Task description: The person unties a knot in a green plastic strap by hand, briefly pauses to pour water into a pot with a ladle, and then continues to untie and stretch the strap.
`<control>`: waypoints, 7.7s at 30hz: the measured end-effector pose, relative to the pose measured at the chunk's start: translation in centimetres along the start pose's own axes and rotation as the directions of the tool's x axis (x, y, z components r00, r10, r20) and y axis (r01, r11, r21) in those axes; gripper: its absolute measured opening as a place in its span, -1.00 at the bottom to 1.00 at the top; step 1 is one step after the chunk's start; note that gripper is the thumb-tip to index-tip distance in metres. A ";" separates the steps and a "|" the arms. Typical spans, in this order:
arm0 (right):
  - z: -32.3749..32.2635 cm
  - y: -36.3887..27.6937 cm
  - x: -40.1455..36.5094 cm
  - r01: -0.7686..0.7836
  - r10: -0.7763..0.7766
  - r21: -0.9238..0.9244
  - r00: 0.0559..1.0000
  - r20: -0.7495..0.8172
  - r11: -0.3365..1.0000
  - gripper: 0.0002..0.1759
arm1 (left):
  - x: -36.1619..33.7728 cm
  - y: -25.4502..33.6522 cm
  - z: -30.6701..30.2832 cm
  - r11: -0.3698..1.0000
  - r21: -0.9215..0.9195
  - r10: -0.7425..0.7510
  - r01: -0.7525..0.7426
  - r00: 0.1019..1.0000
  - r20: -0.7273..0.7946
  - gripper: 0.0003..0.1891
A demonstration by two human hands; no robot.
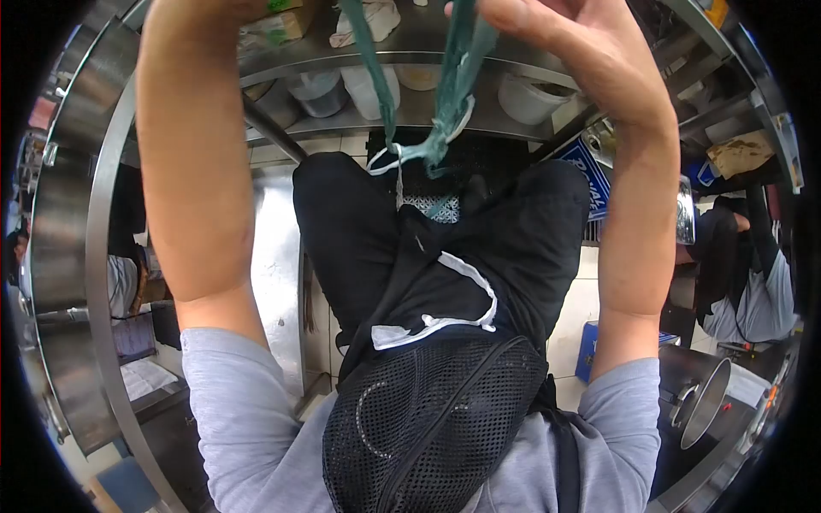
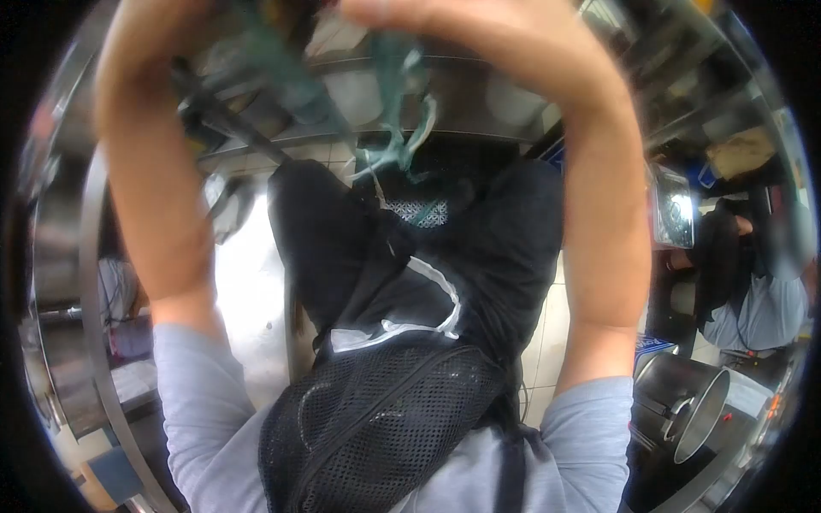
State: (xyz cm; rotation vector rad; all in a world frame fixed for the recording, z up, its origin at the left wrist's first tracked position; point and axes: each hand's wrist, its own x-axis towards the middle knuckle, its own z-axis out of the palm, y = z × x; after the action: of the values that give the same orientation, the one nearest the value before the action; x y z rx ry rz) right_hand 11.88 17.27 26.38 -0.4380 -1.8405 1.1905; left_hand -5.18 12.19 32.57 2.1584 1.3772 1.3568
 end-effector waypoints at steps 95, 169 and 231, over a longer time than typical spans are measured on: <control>-16.4 5.9 0.8 0.352 -0.413 0.511 0.911 0.005 0.784 -0.59 | -0.4 -17.2 0.8 0.826 -0.520 -0.405 0.218 0.871 -0.278 -0.75; -3.0 12.3 5.8 0.233 -0.226 -0.323 0.972 0.061 0.917 -0.83 | 0.8 -14.5 5.5 0.945 -0.296 -0.162 0.142 0.986 -0.044 -0.77; -2.4 14.9 5.5 0.202 -0.352 -0.532 0.915 -0.197 0.822 -0.84 | 0.7 -17.7 8.3 0.926 -0.320 -0.212 0.201 0.977 0.000 -0.84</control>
State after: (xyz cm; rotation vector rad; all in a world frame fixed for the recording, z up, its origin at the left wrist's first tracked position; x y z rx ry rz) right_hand 8.38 29.49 16.53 -0.5702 -1.8629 0.4031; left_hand -8.80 24.19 17.50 1.7379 1.2548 1.4268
